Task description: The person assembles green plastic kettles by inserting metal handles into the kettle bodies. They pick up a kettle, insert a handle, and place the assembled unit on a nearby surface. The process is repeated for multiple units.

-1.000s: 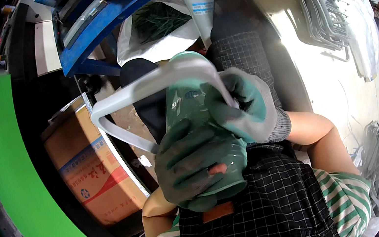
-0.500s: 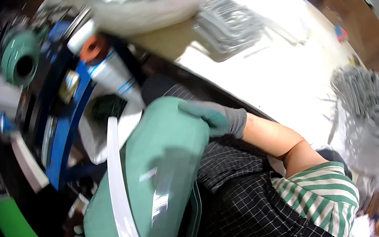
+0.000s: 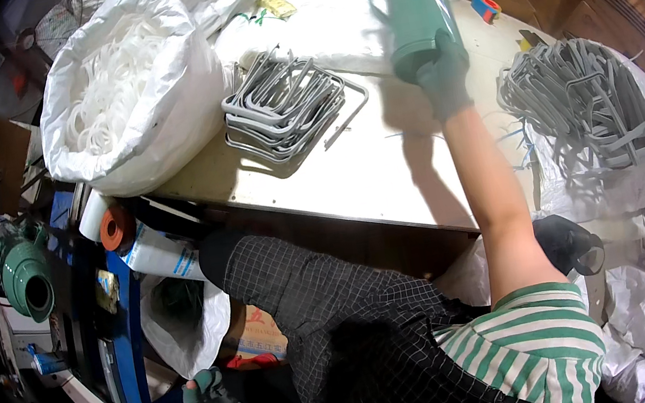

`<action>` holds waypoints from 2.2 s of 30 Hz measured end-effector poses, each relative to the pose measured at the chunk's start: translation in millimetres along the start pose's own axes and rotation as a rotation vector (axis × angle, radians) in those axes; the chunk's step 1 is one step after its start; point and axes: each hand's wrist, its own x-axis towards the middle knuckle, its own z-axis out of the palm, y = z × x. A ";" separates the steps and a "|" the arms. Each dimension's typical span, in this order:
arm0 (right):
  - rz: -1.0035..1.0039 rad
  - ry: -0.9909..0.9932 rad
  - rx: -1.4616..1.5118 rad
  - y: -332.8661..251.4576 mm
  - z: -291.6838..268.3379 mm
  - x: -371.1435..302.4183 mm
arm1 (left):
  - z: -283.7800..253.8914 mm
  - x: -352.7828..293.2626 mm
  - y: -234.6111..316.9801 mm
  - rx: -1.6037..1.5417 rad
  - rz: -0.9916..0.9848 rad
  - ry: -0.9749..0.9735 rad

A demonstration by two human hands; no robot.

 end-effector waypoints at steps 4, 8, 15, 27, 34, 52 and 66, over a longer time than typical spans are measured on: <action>-0.054 -0.074 -0.391 -42.4 -194.1 183.1 | 29.6 10.6 -13.6 -0.253 -0.066 -0.076; 0.231 0.453 -0.542 28.7 -137.2 109.0 | 27.4 -5.3 -26.3 -0.098 -0.181 0.027; 0.029 -0.547 -0.705 124.6 -35.5 -155.2 | 50.1 13.6 -30.5 -0.372 -0.457 0.153; -0.856 -1.641 -1.065 174.9 -9.6 -364.4 | -92.4 -156.9 -143.8 0.823 -0.585 0.868; -0.881 -1.635 -1.162 176.9 -5.6 -353.4 | -146.0 -345.9 -166.3 1.110 -1.240 1.198; -1.022 -1.705 -1.424 171.6 2.4 -360.0 | -237.3 -636.3 -194.5 0.139 -1.847 2.432; -1.089 -1.610 -1.192 208.6 35.7 -308.1 | -211.6 -606.5 -166.6 -0.863 -0.316 1.831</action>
